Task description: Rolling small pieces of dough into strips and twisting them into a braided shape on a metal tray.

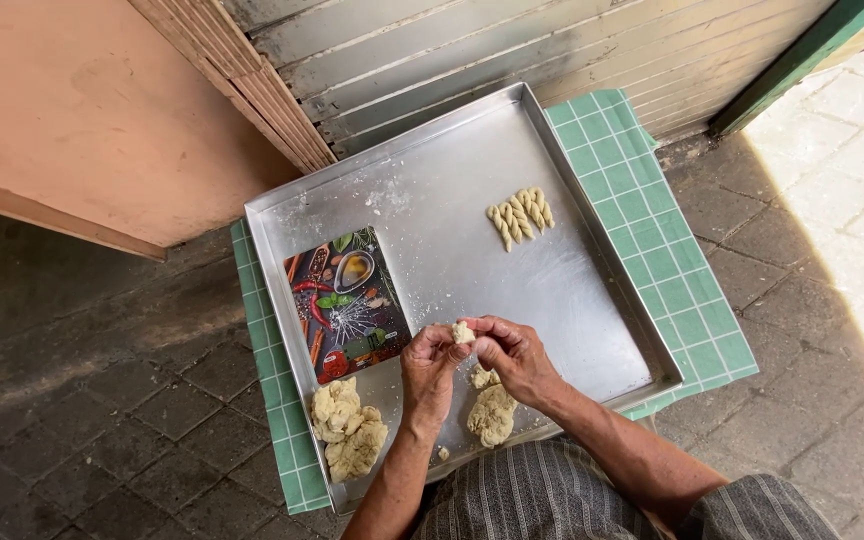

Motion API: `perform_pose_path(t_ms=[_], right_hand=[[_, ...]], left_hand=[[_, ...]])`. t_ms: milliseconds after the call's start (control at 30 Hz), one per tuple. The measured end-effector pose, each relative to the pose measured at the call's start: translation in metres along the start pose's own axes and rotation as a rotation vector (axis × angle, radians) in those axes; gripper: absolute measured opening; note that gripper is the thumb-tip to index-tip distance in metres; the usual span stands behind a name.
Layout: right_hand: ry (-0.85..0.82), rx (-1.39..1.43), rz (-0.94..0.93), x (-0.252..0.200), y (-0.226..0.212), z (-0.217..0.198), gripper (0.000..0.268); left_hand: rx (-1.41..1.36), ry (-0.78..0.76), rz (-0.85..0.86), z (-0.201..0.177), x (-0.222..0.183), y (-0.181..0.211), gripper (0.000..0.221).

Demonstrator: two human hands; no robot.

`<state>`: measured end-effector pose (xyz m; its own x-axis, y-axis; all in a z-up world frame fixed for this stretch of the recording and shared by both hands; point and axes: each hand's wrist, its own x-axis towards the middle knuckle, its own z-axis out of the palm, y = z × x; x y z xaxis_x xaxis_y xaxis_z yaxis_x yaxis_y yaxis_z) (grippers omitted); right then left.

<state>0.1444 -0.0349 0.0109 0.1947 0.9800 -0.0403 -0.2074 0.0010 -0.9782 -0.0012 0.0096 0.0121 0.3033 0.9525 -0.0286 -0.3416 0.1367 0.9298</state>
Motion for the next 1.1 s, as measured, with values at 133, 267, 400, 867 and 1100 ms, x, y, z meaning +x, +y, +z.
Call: perform_pose_path(t_ms=[133, 267, 400, 867, 1100], right_hand=[[-0.001, -0.021, 0.017, 0.004, -0.002, 0.002, 0.024], [0.009, -0.069, 0.023, 0.006, 0.020, -0.001, 0.017], [-0.037, -0.077, -0.088, 0.008, 0.014, 0.012, 0.028], [0.052, -0.237, -0.372, 0.006, 0.015, 0.005, 0.021], [0.207, -0.119, -0.085, -0.002, 0.000, 0.017, 0.018]], left_hand=[[-0.020, 0.021, 0.016, -0.004, -0.002, -0.009, 0.034], [-0.067, -0.030, 0.008, -0.012, -0.005, -0.020, 0.027], [-0.114, -0.083, 0.080, -0.029, 0.004, -0.037, 0.038], [-0.026, -0.027, 0.025, -0.009, -0.013, -0.011, 0.035], [0.185, 0.079, 0.066, -0.005, -0.006, -0.005, 0.027]])
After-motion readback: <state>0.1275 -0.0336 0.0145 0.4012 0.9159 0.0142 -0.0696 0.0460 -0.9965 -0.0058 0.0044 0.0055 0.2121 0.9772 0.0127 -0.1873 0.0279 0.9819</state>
